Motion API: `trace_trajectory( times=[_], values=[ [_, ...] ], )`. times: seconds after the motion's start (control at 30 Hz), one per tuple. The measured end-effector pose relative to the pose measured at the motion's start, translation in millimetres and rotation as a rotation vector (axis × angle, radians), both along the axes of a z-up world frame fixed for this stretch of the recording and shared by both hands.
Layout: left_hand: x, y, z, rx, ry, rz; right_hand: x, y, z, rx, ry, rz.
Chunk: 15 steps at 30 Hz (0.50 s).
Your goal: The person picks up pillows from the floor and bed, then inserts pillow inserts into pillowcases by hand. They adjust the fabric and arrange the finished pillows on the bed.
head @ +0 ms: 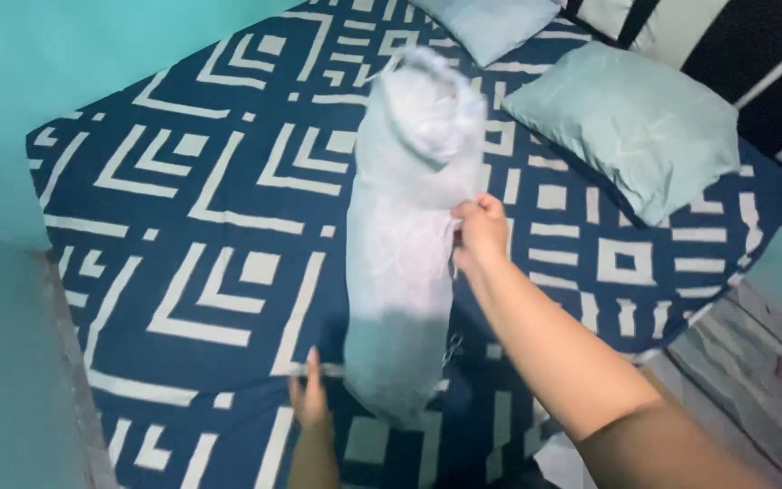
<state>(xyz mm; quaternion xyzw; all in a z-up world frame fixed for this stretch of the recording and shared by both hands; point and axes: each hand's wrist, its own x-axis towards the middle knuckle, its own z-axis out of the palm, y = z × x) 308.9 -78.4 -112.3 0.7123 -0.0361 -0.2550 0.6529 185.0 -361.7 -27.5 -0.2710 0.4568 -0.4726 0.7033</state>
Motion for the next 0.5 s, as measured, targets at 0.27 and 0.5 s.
trace_trajectory(
  times=[0.27, 0.5],
  values=[
    [31, -139, -61, -0.488, 0.840, 0.093, -10, -152, 8, -0.046, -0.313, 0.081],
    [134, -244, 22, -0.576, 0.240, 0.253, 20, -315, -1, -0.068, -0.625, 0.306]
  ],
)
